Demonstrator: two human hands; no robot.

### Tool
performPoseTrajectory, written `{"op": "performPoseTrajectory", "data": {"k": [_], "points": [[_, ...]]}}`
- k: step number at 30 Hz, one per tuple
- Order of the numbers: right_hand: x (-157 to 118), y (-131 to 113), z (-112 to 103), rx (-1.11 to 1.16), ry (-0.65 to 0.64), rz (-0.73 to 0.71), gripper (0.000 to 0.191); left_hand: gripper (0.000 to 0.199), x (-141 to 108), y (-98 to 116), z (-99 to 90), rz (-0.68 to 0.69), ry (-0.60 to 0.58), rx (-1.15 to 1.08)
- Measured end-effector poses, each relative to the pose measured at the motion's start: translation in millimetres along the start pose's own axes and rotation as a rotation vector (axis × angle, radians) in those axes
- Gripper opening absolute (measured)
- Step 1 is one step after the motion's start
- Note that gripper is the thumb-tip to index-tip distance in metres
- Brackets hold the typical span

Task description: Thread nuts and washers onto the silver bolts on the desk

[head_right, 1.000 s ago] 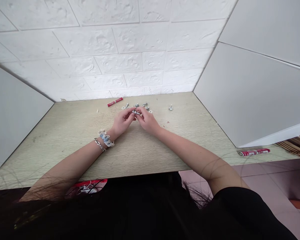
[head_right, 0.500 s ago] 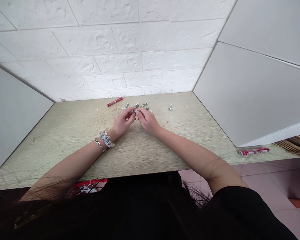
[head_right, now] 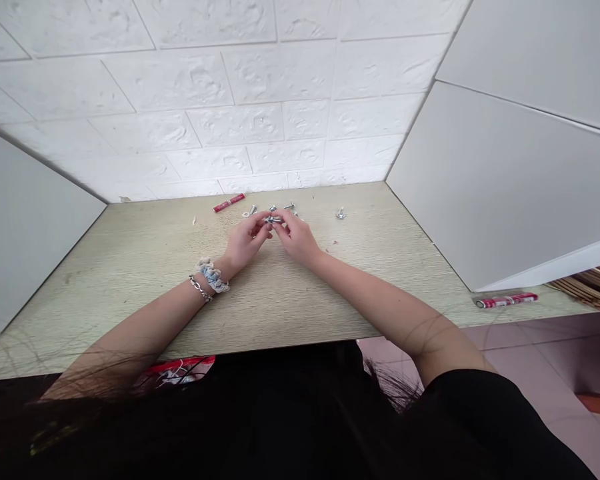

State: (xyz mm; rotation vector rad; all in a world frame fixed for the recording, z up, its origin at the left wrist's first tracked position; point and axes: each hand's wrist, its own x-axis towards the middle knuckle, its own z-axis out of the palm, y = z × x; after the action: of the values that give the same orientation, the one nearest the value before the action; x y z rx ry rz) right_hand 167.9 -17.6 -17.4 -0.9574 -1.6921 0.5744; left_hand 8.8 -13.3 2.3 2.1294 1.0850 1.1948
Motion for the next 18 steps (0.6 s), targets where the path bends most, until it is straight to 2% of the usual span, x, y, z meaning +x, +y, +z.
{"op": "performPoseTrajectory", "data": {"k": [8,11,15,18], "points": [[0.1,2.5,0.3,0.012,-0.011,-0.028,0.024,0.031,-2.5,-0.5,-0.3,-0.020,-0.038,-0.050],[-0.6,3.4,0.3,-0.005,-0.007,-0.034,0.024,0.031,-2.5,-1.0,-0.3,-0.077,-0.045,-0.123],[-0.8,3.6,0.1,-0.039,-0.017,-0.054,0.023,0.041,0.6,-4.5,0.5,-0.209,-0.065,-0.311],[-0.2,4.8,0.2,-0.052,-0.005,-0.072,0.026,0.044,3.0,-6.1,0.6,-0.226,-0.069,-0.373]]}}
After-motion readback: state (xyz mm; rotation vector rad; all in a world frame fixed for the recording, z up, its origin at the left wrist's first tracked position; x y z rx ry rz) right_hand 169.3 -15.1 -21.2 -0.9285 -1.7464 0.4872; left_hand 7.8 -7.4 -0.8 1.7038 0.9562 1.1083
